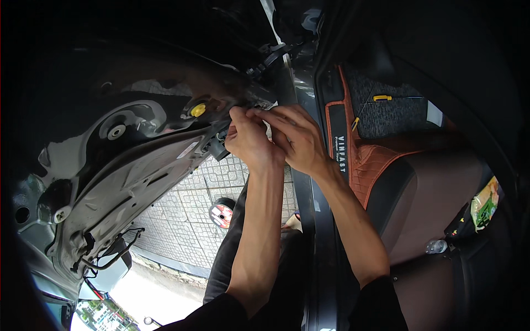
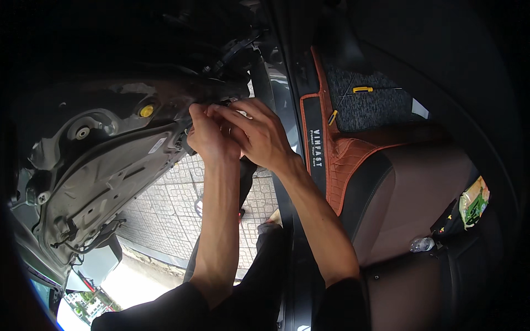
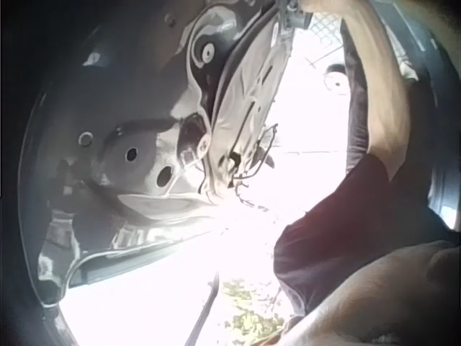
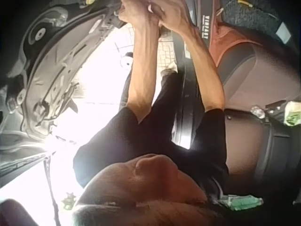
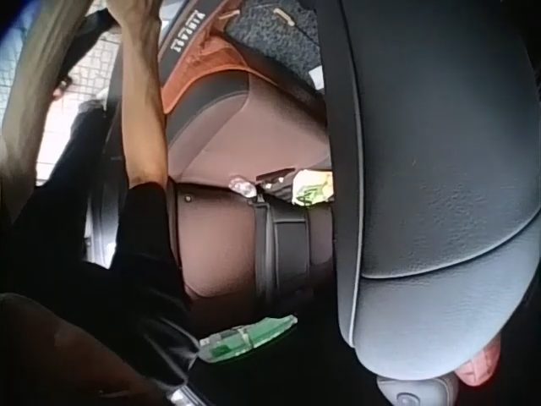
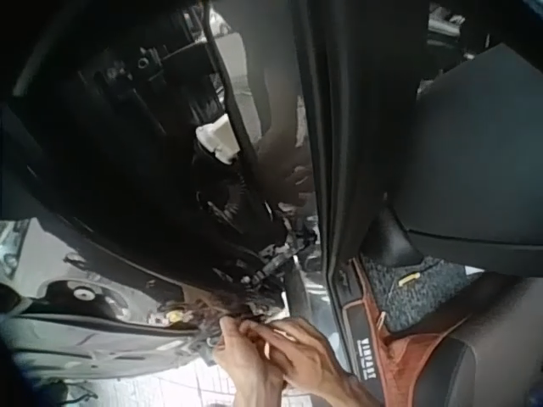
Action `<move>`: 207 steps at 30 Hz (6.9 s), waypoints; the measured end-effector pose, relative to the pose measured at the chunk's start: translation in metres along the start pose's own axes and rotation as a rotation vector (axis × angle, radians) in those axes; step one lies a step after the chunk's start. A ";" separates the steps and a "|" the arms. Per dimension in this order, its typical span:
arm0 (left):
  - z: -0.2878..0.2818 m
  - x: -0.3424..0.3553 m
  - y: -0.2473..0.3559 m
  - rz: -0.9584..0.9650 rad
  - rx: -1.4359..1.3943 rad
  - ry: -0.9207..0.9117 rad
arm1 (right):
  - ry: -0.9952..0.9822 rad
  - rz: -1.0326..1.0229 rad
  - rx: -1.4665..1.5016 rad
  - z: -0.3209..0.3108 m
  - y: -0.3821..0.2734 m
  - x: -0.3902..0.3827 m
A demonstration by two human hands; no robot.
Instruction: The recorder is working on the internal mechanism of a car door, using a screwdriver to manipulate parts.
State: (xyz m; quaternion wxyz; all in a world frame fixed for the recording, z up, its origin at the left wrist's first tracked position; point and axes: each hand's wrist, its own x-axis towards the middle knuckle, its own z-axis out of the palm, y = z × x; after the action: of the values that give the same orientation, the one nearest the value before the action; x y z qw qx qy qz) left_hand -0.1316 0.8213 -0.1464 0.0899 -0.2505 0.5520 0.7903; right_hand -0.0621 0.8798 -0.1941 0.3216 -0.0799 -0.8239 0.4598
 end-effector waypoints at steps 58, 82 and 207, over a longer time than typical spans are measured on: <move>-0.032 0.011 -0.018 0.049 -0.053 -0.237 | -0.177 0.388 -0.423 -0.082 -0.069 -0.024; -0.038 0.012 -0.014 -0.034 0.002 -0.299 | 0.209 0.427 0.022 0.050 0.003 -0.108; -0.043 0.104 -0.033 -0.196 0.257 -0.187 | -0.532 -0.309 -1.293 -0.080 -0.122 0.146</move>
State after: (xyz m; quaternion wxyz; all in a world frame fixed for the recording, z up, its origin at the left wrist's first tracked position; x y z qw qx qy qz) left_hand -0.1947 0.7803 -0.2367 0.2485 -0.2150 0.6107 0.7205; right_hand -0.1079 0.9301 0.0007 0.0593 -0.0221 -0.9838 -0.1675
